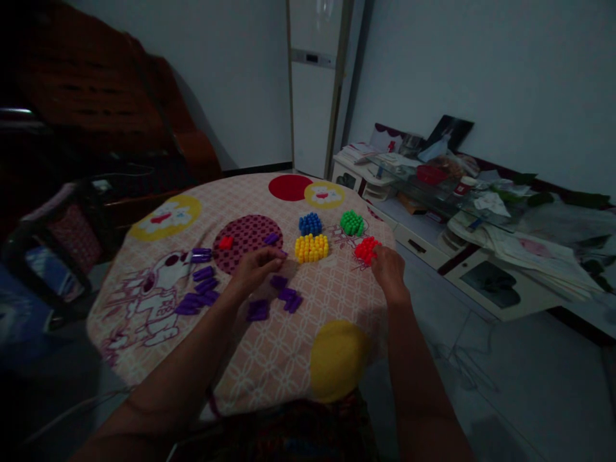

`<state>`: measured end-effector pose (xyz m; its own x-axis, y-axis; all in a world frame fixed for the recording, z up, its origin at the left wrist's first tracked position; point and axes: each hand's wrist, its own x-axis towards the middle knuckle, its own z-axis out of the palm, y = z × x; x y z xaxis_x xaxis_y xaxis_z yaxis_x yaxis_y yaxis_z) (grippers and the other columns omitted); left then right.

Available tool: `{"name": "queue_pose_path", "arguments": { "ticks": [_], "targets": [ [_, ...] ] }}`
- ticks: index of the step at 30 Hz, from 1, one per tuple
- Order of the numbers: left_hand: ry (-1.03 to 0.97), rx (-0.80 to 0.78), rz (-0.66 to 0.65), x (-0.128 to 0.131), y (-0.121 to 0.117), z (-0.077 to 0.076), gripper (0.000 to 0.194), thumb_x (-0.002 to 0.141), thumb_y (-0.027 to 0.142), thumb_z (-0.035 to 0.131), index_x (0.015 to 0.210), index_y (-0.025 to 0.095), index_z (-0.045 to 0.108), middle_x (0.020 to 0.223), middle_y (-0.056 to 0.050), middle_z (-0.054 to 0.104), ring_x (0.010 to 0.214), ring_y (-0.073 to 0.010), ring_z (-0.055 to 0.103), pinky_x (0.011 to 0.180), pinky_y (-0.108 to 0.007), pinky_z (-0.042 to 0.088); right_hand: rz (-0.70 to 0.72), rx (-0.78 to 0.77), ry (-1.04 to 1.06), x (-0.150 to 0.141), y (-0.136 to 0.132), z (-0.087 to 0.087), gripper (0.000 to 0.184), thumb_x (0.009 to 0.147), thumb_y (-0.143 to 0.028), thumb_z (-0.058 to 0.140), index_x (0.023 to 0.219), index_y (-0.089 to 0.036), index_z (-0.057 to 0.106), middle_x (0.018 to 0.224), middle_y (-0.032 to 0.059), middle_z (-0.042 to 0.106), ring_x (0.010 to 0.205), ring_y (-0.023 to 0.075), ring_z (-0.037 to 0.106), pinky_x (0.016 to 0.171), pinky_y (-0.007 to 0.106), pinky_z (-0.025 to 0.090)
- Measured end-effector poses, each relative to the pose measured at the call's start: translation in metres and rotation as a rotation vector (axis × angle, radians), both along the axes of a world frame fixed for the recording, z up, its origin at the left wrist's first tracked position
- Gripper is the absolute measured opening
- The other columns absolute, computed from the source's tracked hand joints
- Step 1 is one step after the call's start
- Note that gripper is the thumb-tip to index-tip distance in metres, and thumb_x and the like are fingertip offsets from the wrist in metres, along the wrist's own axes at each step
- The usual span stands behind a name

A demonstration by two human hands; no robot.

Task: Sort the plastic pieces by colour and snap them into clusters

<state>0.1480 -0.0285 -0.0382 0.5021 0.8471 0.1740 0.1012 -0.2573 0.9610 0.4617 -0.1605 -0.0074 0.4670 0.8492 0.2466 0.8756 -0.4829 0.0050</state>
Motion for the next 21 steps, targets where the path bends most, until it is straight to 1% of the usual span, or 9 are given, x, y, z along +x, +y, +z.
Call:
{"name": "queue_pose_path", "arguments": {
  "ticks": [2,5,7,9,11,13,16,18,21],
  "targets": [
    [0.102,0.16,0.158,-0.011,0.016,0.001,0.02,0.078,0.033,0.064,0.09,0.017,0.07,0.086,-0.007,0.073,0.082,-0.0222,0.066,0.076,-0.033,0.052,-0.03,0.045,0.011,-0.002,-0.002,0.001,0.025,0.091,-0.02,0.053,0.107,-0.015,0.071,0.097,0.0145,0.075,0.087,0.0244,0.067,0.07,0.03,0.038],
    [0.214,0.385,0.419,-0.033,0.052,0.001,0.018,0.077,0.028,0.066,0.092,0.019,0.069,0.103,-0.012,0.073,0.104,-0.032,0.063,0.094,-0.045,0.047,-0.042,0.116,0.032,-0.008,-0.006,0.004,0.027,0.092,-0.022,0.052,0.11,-0.015,0.07,0.097,0.0141,0.075,0.085,0.024,0.067,0.069,0.03,0.038],
    [0.23,0.448,0.493,-0.048,0.076,-0.003,0.019,0.075,0.027,0.067,0.093,0.02,0.068,0.11,-0.015,0.071,0.118,-0.0379,0.056,0.102,-0.051,0.041,-0.024,0.152,0.045,-0.014,-0.008,0.006,0.027,0.092,-0.023,0.051,0.109,-0.016,0.071,0.096,0.0137,0.075,0.083,0.0232,0.067,0.069,0.029,0.037],
    [0.279,0.436,0.512,-0.06,0.096,-0.011,0.013,0.073,0.029,0.068,0.083,0.02,0.064,0.1,-0.016,0.07,0.117,-0.0402,0.056,0.101,-0.054,0.038,0.019,0.175,0.06,-0.019,-0.008,0.005,0.026,0.093,-0.025,0.051,0.105,-0.016,0.072,0.094,0.0129,0.075,0.081,0.0223,0.066,0.068,0.029,0.037],
    [0.367,0.395,0.525,-0.068,0.107,-0.019,0.013,0.073,0.03,0.066,0.07,0.02,0.058,0.082,-0.014,0.067,0.109,-0.0392,0.059,0.098,-0.053,0.039,0.074,0.19,0.077,-0.024,-0.008,0.002,0.026,0.093,-0.027,0.05,0.1,-0.017,0.073,0.091,0.0117,0.075,0.079,0.0216,0.065,0.068,0.029,0.037],
    [0.445,0.373,0.552,-0.071,0.11,-0.023,0.017,0.074,0.03,0.065,0.064,0.02,0.054,0.069,-0.009,0.06,0.102,-0.0362,0.062,0.093,-0.049,0.041,0.116,0.206,0.102,-0.03,-0.006,-0.003,0.025,0.093,-0.027,0.05,0.097,-0.017,0.073,0.088,0.011,0.074,0.078,0.0213,0.065,0.068,0.029,0.038],
    [0.45,0.393,0.556,-0.065,0.101,-0.017,0.011,0.07,0.025,0.068,0.067,0.019,0.059,0.067,-0.006,0.058,0.096,-0.0321,0.063,0.087,-0.043,0.043,0.191,0.252,0.203,-0.046,-0.001,-0.01,0.022,0.091,-0.025,0.053,0.095,-0.018,0.073,0.085,0.0098,0.074,0.077,0.0204,0.066,0.07,0.029,0.041],
    [0.403,0.399,0.461,-0.053,0.087,-0.005,0.008,0.066,0.02,0.07,0.071,0.019,0.063,0.071,-0.006,0.062,0.091,-0.03,0.063,0.084,-0.04,0.044,0.278,0.297,0.342,-0.063,0.004,-0.014,0.02,0.088,-0.023,0.056,0.094,-0.018,0.073,0.084,0.0084,0.074,0.077,0.0193,0.066,0.073,0.028,0.044],
    [0.337,0.38,0.229,-0.023,0.054,0.015,0.01,0.068,0.018,0.068,0.077,0.02,0.068,0.078,-0.006,0.068,0.081,-0.0244,0.063,0.077,-0.036,0.047,0.431,0.373,0.647,-0.092,0.013,-0.017,0.019,0.086,-0.025,0.059,0.095,-0.017,0.074,0.084,0.0064,0.074,0.075,0.0178,0.067,0.072,0.028,0.048]
  ]
}}
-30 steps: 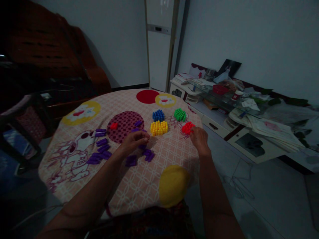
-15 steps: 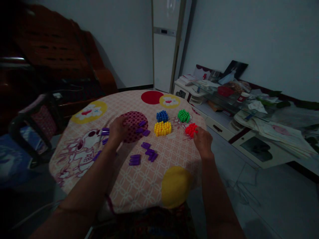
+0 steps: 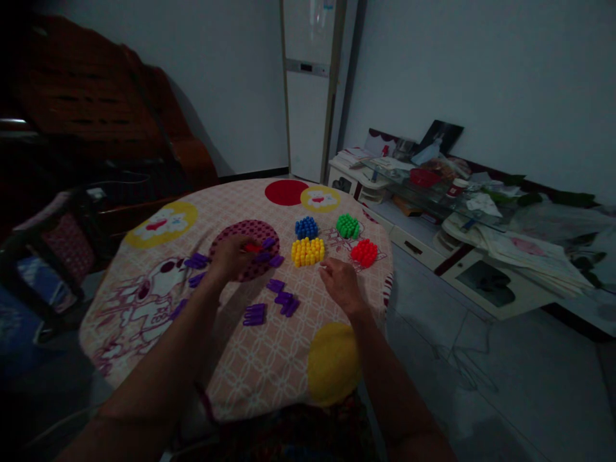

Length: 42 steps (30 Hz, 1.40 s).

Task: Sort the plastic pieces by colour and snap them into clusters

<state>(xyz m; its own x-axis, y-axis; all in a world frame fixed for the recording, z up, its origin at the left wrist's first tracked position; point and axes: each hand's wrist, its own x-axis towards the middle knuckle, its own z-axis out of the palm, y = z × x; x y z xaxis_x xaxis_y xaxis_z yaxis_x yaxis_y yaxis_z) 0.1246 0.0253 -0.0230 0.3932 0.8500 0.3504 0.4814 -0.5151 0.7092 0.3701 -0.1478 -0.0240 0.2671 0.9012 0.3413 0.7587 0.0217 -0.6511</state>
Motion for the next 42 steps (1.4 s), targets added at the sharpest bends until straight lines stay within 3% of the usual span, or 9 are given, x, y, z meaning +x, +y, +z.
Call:
{"name": "queue_pose_path", "arguments": {
  "ticks": [5,8,12,15,18,21,24,31,42],
  "targets": [
    [-0.223,-0.162,-0.393,0.05,-0.065,0.013,0.018,0.076,0.029,0.068,0.09,0.019,0.063,0.085,-0.003,0.069,0.074,-0.0156,0.063,0.066,-0.026,0.05,0.173,0.01,0.444,-0.03,0.01,0.002,0.029,0.087,-0.039,0.059,0.1,-0.018,0.074,0.08,0.0024,0.072,0.063,0.0134,0.064,0.056,0.023,0.049],
    [-0.279,-0.21,-0.438,0.063,-0.084,0.009,0.019,0.077,0.031,0.07,0.087,0.019,0.06,0.082,-0.002,0.067,0.072,-0.0141,0.063,0.064,-0.024,0.05,0.141,-0.027,0.563,-0.031,0.01,0.003,0.028,0.081,-0.039,0.063,0.093,-0.017,0.074,0.069,0.0002,0.068,0.052,0.0109,0.058,0.047,0.02,0.044],
    [-0.299,-0.21,-0.414,0.065,-0.085,0.004,0.021,0.076,0.03,0.071,0.09,0.018,0.06,0.087,-0.003,0.067,0.077,-0.0151,0.065,0.067,-0.024,0.053,0.111,-0.101,0.583,-0.013,0.007,0.008,0.026,0.073,-0.036,0.066,0.089,-0.016,0.073,0.062,-0.0014,0.065,0.046,0.0097,0.053,0.044,0.02,0.042],
    [-0.299,-0.2,-0.389,0.063,-0.081,0.002,0.025,0.076,0.027,0.069,0.098,0.018,0.063,0.095,-0.005,0.07,0.084,-0.0166,0.067,0.072,-0.027,0.055,0.007,-0.051,0.408,0.019,0.011,0.02,0.026,0.075,-0.032,0.06,0.09,-0.016,0.074,0.067,0.0008,0.068,0.052,0.0122,0.057,0.049,0.023,0.045],
    [-0.255,-0.197,-0.387,0.063,-0.079,0.0,0.023,0.078,0.025,0.065,0.1,0.017,0.067,0.097,-0.006,0.072,0.084,-0.0171,0.068,0.075,-0.028,0.055,-0.201,0.018,-0.001,0.058,0.023,0.037,0.024,0.079,-0.025,0.056,0.09,-0.018,0.076,0.077,0.005,0.072,0.067,0.0168,0.064,0.061,0.026,0.047],
    [-0.219,-0.201,-0.396,0.062,-0.078,-0.001,0.022,0.08,0.025,0.062,0.098,0.017,0.069,0.094,-0.006,0.073,0.08,-0.0168,0.068,0.074,-0.028,0.054,-0.319,-0.128,-0.384,0.086,0.037,0.051,0.022,0.083,-0.024,0.058,0.093,-0.02,0.078,0.088,0.0084,0.076,0.085,0.0213,0.067,0.073,0.028,0.046],
    [-0.23,-0.214,-0.377,0.059,-0.075,-0.002,0.022,0.08,0.028,0.063,0.097,0.017,0.07,0.092,-0.006,0.074,0.078,-0.0172,0.068,0.07,-0.027,0.053,-0.295,-0.297,-0.599,0.099,0.05,0.056,0.024,0.087,-0.024,0.057,0.099,-0.022,0.078,0.101,0.0096,0.076,0.095,0.0229,0.067,0.076,0.029,0.045],
    [-0.347,-0.268,-0.29,0.05,-0.06,-0.007,0.023,0.078,0.031,0.063,0.095,0.017,0.069,0.083,-0.005,0.072,0.072,-0.0162,0.066,0.065,-0.026,0.052,-0.212,-0.459,-0.738,0.109,0.063,0.049,0.029,0.089,-0.02,0.055,0.106,-0.023,0.078,0.109,0.0084,0.076,0.103,0.0232,0.068,0.076,0.026,0.045],
    [-0.4,-0.283,-0.27,0.047,-0.054,-0.012,0.024,0.078,0.031,0.062,0.095,0.015,0.069,0.079,-0.005,0.07,0.069,-0.0155,0.067,0.064,-0.026,0.053,-0.137,-0.471,-0.75,0.116,0.069,0.047,0.028,0.09,-0.022,0.057,0.109,-0.023,0.078,0.112,0.0099,0.076,0.102,0.0222,0.068,0.076,0.026,0.044]
  ]
}}
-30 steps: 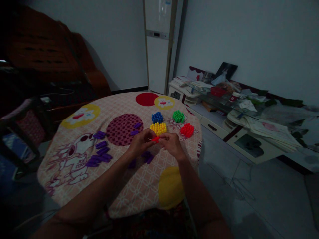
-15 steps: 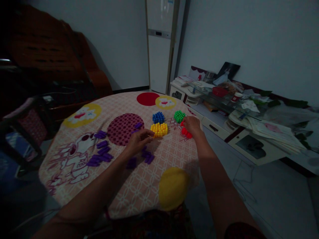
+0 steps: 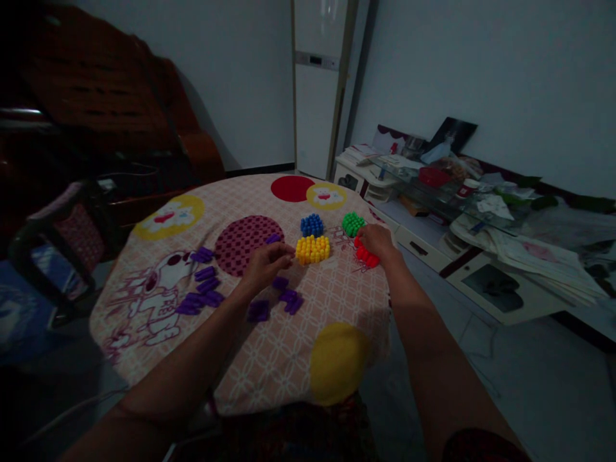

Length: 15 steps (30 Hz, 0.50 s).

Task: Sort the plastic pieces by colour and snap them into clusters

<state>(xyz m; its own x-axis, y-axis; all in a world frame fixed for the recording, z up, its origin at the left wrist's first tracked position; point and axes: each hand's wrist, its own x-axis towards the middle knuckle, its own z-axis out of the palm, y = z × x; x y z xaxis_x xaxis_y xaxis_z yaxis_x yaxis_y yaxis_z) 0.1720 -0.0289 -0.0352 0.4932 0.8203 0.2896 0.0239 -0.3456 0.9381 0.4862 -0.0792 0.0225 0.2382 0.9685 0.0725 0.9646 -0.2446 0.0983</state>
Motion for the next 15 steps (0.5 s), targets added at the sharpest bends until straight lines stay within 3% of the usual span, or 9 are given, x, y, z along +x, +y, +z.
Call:
{"name": "queue_pose_path", "arguments": {
  "ticks": [9,12,15],
  "targets": [
    [-0.059,-0.054,0.051,-0.007,0.006,0.007,0.025,0.076,0.033,0.064,0.092,0.015,0.069,0.081,-0.005,0.071,0.069,-0.0154,0.067,0.064,-0.026,0.054,-0.012,0.018,0.034,-0.003,-0.002,-0.002,0.03,0.089,-0.018,0.055,0.105,-0.023,0.079,0.108,0.0095,0.076,0.1,0.0251,0.069,0.079,0.029,0.047],
    [-0.062,-0.057,0.102,-0.014,0.013,0.01,0.024,0.076,0.032,0.064,0.091,0.015,0.069,0.081,-0.005,0.071,0.068,-0.0147,0.066,0.062,-0.025,0.053,-0.006,0.125,0.093,-0.027,-0.011,0.0,0.029,0.091,-0.021,0.053,0.104,-0.021,0.078,0.102,0.0107,0.076,0.097,0.0255,0.069,0.079,0.031,0.047],
    [-0.055,-0.057,0.157,-0.021,0.019,0.012,0.022,0.075,0.029,0.061,0.089,0.015,0.069,0.079,-0.004,0.071,0.065,-0.014,0.063,0.059,-0.024,0.049,0.182,0.202,0.303,-0.067,-0.029,-0.006,0.025,0.09,-0.022,0.054,0.099,-0.019,0.078,0.093,0.0087,0.077,0.089,0.0222,0.069,0.078,0.029,0.047]
  ]
}}
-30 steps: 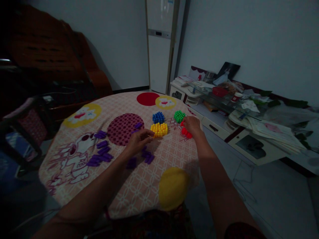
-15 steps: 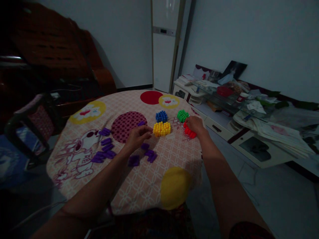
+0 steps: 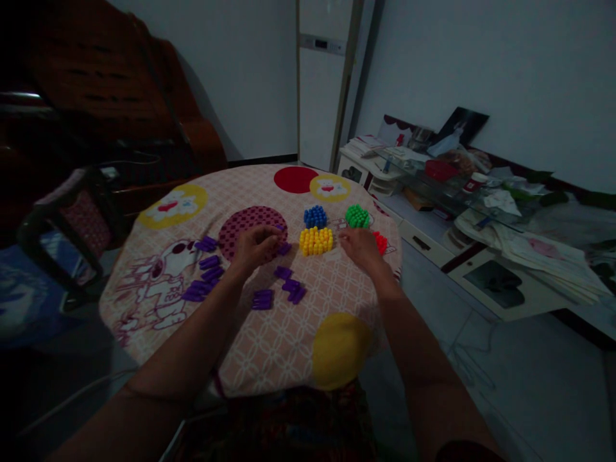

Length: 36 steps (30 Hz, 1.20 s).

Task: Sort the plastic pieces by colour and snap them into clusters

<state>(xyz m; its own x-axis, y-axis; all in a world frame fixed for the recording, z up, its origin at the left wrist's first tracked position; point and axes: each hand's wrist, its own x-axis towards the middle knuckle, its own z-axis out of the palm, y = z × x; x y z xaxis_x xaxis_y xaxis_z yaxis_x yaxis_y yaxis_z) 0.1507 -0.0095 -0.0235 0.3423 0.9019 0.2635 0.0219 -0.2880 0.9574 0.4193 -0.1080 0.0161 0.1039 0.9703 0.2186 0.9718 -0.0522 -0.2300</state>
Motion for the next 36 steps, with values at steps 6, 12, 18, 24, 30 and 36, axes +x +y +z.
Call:
{"name": "queue_pose_path", "arguments": {
  "ticks": [6,12,18,24,30,36],
  "targets": [
    [0.151,0.109,0.006,0.004,-0.007,-0.007,0.021,0.077,0.026,0.059,0.091,0.016,0.071,0.077,-0.003,0.07,0.065,-0.0152,0.062,0.062,-0.026,0.049,0.252,-0.008,0.515,-0.078,-0.032,-0.042,0.023,0.087,-0.026,0.059,0.101,-0.02,0.076,0.096,0.0064,0.077,0.084,0.0191,0.07,0.078,0.03,0.051],
    [0.402,0.291,0.083,-0.004,0.002,-0.007,0.022,0.079,0.022,0.061,0.098,0.018,0.072,0.096,-0.008,0.073,0.089,-0.0218,0.066,0.083,-0.033,0.051,0.268,-0.082,0.898,-0.108,-0.034,-0.071,0.024,0.084,-0.035,0.06,0.09,-0.018,0.075,0.079,0.0046,0.074,0.068,0.0152,0.066,0.062,0.026,0.052],
    [0.543,0.203,0.536,-0.096,0.042,0.0,0.02,0.081,0.015,0.055,0.096,0.015,0.069,0.112,-0.016,0.066,0.113,-0.0335,0.058,0.104,-0.051,0.038,0.045,-0.011,1.24,-0.11,-0.03,-0.081,0.035,0.074,-0.047,0.063,0.086,-0.015,0.07,0.064,0.0012,0.067,0.044,0.0097,0.053,0.037,0.02,0.037],
    [0.702,0.021,0.538,-0.133,0.054,-0.015,0.006,0.073,0.011,0.065,0.077,0.016,0.065,0.077,-0.009,0.064,0.096,-0.0313,0.062,0.093,-0.05,0.041,0.062,-0.008,1.238,-0.111,-0.03,-0.079,0.029,0.072,-0.045,0.065,0.075,-0.016,0.067,0.059,-0.0004,0.064,0.043,0.008,0.05,0.038,0.019,0.036],
    [0.631,0.223,0.231,-0.075,0.037,-0.007,0.015,0.065,0.008,0.068,0.076,0.018,0.071,0.07,-0.003,0.067,0.083,-0.0239,0.062,0.085,-0.036,0.045,0.08,0.014,1.294,-0.109,-0.03,-0.083,0.03,0.074,-0.045,0.066,0.079,-0.015,0.068,0.062,-0.0001,0.065,0.042,0.0078,0.051,0.037,0.018,0.036],
    [0.352,0.206,-0.131,-0.009,-0.004,0.0,0.03,0.067,0.02,0.07,0.097,0.018,0.073,0.08,-0.002,0.071,0.074,-0.018,0.064,0.071,-0.028,0.049,-0.01,0.145,1.312,-0.107,-0.03,-0.084,0.032,0.071,-0.043,0.069,0.089,-0.016,0.07,0.066,-0.0006,0.065,0.045,0.0087,0.054,0.037,0.018,0.038]
  ]
}}
